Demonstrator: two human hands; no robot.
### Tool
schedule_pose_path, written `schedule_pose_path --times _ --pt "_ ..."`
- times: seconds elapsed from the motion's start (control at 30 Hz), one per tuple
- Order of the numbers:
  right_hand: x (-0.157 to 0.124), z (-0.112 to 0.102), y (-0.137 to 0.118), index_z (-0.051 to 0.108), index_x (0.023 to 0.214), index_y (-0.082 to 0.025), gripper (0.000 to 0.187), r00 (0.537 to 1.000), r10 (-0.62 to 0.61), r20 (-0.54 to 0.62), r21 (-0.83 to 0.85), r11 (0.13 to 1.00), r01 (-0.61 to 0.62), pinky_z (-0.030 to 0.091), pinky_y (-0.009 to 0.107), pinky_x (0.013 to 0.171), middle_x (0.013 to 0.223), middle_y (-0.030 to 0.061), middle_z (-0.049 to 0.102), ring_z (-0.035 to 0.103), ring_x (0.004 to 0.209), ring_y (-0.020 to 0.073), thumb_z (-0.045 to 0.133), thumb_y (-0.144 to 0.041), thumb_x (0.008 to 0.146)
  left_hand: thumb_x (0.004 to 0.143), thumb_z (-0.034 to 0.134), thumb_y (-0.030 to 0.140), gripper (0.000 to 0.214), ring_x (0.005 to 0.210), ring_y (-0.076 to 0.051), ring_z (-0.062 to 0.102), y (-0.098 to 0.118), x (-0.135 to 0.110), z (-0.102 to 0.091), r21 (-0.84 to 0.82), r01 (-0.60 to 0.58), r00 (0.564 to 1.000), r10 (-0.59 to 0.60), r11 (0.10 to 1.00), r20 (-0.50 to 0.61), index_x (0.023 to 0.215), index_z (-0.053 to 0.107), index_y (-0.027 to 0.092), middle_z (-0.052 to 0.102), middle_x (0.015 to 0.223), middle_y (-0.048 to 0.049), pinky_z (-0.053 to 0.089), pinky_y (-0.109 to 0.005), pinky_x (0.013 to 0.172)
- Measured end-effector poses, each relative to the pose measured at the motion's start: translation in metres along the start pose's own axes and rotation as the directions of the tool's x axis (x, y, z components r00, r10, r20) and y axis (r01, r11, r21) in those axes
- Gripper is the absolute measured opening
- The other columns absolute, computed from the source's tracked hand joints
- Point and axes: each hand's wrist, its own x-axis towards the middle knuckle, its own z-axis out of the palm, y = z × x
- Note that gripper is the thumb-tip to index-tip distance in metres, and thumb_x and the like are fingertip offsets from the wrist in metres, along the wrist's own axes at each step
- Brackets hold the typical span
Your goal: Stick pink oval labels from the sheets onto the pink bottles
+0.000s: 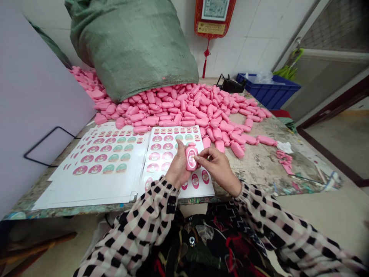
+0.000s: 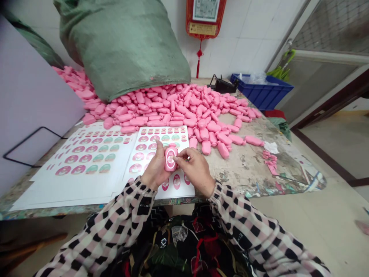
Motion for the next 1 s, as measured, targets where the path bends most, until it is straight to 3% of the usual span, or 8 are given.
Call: schedule_pose_path --times 0.2,0.33,0.47,0.53,0.67,0.77,0.9,1.0 --pt "-0.004 -0.002 0.003 0.06 0.081 -0.021 0.021 0.998 -0.027 0.064 -0.083 0.996 0.032 0.042 0.027 0.064 0.081 0.0017 0.064 0.058 0.073 0.0154 0.057 -0.042 0.08 0.073 0.064 0.037 0.026 0.06 -0.007 0.053 -0.003 -0.016 -0.001 0.155 -0.074 0.997 0.073 0.985 0.016 0.086 0.052 0.017 0.052 0.072 0.0032 0.044 -0.019 0.054" --pt "-0.012 -0.007 0.001 0.058 0.082 -0.023 0.018 0.984 -0.023 0.176 -0.177 0.983 0.054 0.037 0.026 0.059 0.074 -0.0007 0.064 0.057 0.068 0.015 0.052 -0.04 0.083 0.077 0.058 0.041 0.031 0.051 -0.009 0.053 -0.006 -0.023 -0.01 0.436 -0.1 0.994 0.108 0.894 0.007 0.097 0.05 0.019 0.053 0.069 0.0028 0.043 -0.02 0.045" --pt "-0.017 -0.02 0.008 0.058 0.084 -0.025 0.019 0.993 0.011 0.12 -0.342 0.939 0.031 0.034 0.026 0.057 0.075 0.0 0.064 0.057 0.068 0.0166 0.05 -0.042 0.084 0.079 0.055 0.044 0.034 0.054 -0.011 0.056 0.015 -0.027 -0.025 0.56 -0.214 0.949 0.306 0.8 -0.074 0.102 0.047 0.021 0.056 0.072 0.0018 0.046 -0.023 0.046" --pt "-0.014 -0.028 0.018 0.057 0.084 -0.024 0.022 0.995 0.037 0.088 -0.339 0.941 -0.006 0.035 0.026 0.057 0.075 0.0001 0.064 0.056 0.068 0.0165 0.05 -0.045 0.083 0.078 0.056 0.042 0.031 0.056 -0.011 0.057 0.027 -0.033 -0.031 0.572 -0.233 0.94 0.333 0.787 -0.076 0.099 0.048 0.021 0.057 0.072 0.0018 0.047 -0.023 0.049" --pt "0.003 -0.045 0.043 0.058 0.087 -0.022 0.03 0.998 0.06 -0.006 -0.437 0.898 -0.057 0.035 0.026 0.058 0.08 0.0024 0.063 0.056 0.071 0.0179 0.054 -0.051 0.078 0.072 0.065 0.033 0.034 0.049 -0.009 0.053 0.033 -0.06 -0.037 0.574 -0.127 0.967 0.229 0.809 -0.109 0.1 0.049 0.021 0.055 0.062 0.0044 0.042 -0.02 0.045" --pt "0.02 -0.051 0.058 0.059 0.091 -0.021 0.029 0.996 0.037 -0.082 -0.618 0.782 -0.08 0.035 0.029 0.06 0.092 0.0081 0.062 0.057 0.081 0.0228 0.05 -0.047 0.081 0.07 0.067 0.031 0.041 0.046 -0.011 0.051 0.024 -0.093 -0.048 0.591 0.001 0.962 0.16 0.807 -0.221 0.104 0.048 0.021 0.053 0.054 0.0056 0.039 -0.02 0.041" --pt "0.037 -0.044 0.068 0.057 0.105 -0.018 0.036 0.994 0.059 -0.087 -0.778 0.62 -0.105 0.037 0.034 0.062 0.099 0.0168 0.06 0.058 0.08 0.0272 0.039 -0.044 0.087 0.066 0.069 0.034 0.054 0.046 -0.012 0.051 0.015 -0.148 -0.088 0.569 0.221 0.928 0.009 0.792 -0.373 0.112 0.044 0.023 0.059 0.06 0.003 0.04 -0.023 0.042" --pt "0.045 -0.038 0.071 0.055 0.109 -0.015 0.041 0.991 0.11 -0.07 -0.809 0.575 -0.121 0.038 0.036 0.064 0.095 0.0193 0.062 0.059 0.08 0.0289 0.036 -0.045 0.088 0.06 0.073 0.034 0.062 0.047 -0.011 0.049 0.01 -0.19 -0.13 0.533 0.351 0.886 -0.088 0.77 -0.455 0.114 0.042 0.025 0.058 0.062 0.0045 0.039 -0.023 0.043"
